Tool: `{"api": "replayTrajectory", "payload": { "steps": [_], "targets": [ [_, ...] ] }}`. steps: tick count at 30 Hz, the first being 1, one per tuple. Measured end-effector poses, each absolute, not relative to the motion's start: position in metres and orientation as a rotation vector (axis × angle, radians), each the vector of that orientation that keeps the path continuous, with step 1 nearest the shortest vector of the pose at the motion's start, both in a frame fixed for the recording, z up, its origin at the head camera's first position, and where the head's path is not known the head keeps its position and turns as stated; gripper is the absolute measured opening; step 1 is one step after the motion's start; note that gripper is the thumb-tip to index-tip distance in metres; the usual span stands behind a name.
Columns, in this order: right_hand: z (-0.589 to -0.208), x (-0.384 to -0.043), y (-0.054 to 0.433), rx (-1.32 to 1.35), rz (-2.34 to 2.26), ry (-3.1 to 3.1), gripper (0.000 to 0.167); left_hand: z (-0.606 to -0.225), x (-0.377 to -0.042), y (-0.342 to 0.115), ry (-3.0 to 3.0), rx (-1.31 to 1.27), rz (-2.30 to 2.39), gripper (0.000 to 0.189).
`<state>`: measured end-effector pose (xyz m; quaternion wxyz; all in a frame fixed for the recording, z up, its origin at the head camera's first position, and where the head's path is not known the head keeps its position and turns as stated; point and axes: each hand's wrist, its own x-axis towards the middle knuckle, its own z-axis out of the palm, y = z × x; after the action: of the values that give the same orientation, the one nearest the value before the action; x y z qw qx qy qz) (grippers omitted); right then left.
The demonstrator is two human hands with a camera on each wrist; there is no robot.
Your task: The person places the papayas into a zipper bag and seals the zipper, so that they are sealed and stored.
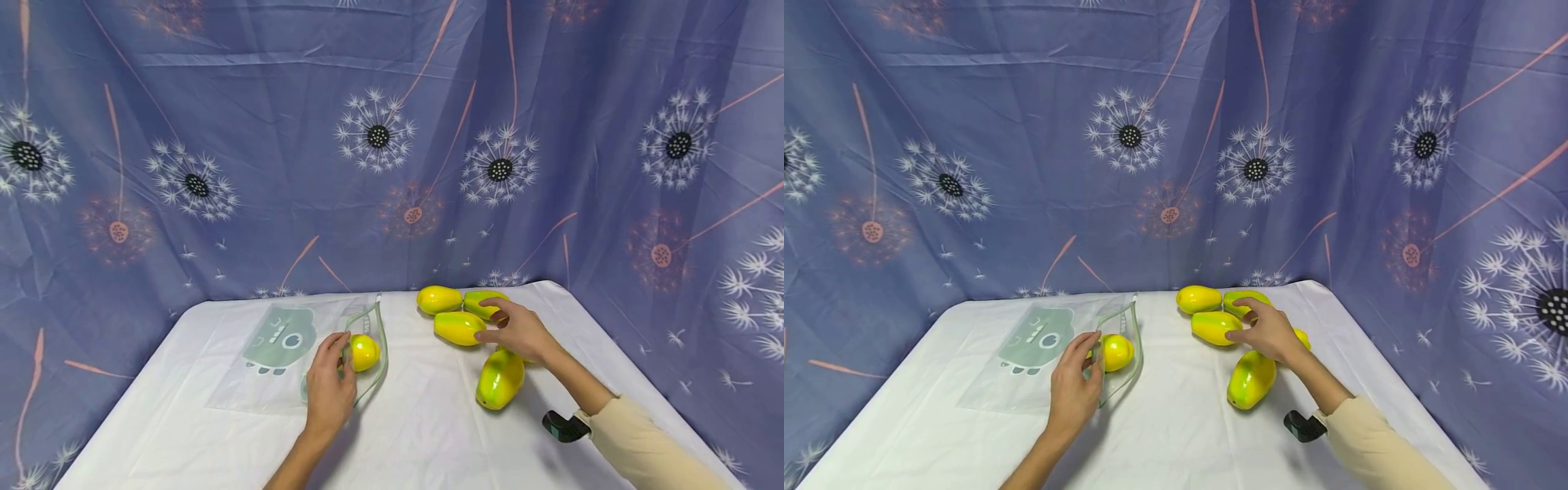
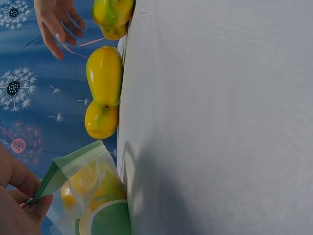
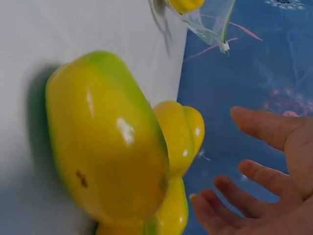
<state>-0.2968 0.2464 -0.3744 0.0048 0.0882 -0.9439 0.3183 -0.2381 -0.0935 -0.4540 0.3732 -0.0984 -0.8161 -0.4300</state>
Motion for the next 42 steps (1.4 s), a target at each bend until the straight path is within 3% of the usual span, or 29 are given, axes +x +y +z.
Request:
{"api": "replayTrajectory", "payload": {
  "steps": [13, 42],
  "targets": [
    [-0.366, -0.268, 0.279, 0.454, 0.996, -3.093, 0.074, -0.453, -0.237, -0.094, -2.111, -0.244, -1.075, 0.047],
    [-0.396, -0.265, 0.295, 0.802, 1.023, -3.031, 0.07, -0.454, -0.238, -0.093, -2.102, -0.243, -1.062, 0.049]
  ]
}}
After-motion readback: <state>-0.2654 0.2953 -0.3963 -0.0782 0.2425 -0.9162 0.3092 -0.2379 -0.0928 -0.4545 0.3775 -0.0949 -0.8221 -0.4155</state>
